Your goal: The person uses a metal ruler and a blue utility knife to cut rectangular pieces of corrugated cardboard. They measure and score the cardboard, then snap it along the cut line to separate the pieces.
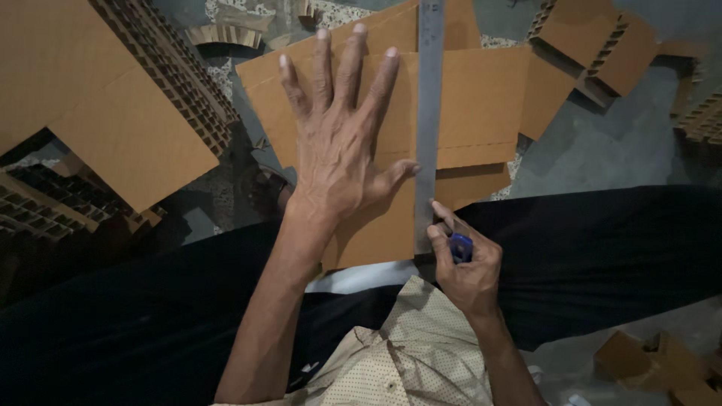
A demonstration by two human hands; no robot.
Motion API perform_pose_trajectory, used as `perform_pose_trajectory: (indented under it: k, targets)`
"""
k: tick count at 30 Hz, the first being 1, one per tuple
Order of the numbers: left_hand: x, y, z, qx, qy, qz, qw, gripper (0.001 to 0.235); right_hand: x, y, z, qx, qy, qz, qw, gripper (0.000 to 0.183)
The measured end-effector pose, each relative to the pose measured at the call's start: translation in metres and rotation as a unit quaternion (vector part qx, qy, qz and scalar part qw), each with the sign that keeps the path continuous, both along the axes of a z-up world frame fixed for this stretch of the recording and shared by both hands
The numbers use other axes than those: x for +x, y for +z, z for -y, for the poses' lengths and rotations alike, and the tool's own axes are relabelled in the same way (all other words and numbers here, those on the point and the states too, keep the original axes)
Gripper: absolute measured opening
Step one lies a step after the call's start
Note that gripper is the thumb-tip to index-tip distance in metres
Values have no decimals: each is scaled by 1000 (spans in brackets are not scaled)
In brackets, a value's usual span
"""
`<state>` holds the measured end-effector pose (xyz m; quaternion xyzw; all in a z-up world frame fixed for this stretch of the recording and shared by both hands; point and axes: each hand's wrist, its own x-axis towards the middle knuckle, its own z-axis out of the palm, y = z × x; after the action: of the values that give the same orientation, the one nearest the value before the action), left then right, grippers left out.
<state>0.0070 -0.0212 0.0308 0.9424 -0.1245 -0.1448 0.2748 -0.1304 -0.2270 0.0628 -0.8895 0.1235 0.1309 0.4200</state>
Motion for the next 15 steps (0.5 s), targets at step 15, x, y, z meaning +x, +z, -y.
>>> perform_pose_trajectory:
  k: [15]
  targets:
    - [-2,6,1,-21,3,19,1000,126,-1,-1,-3,-1,-9,9,1000,34]
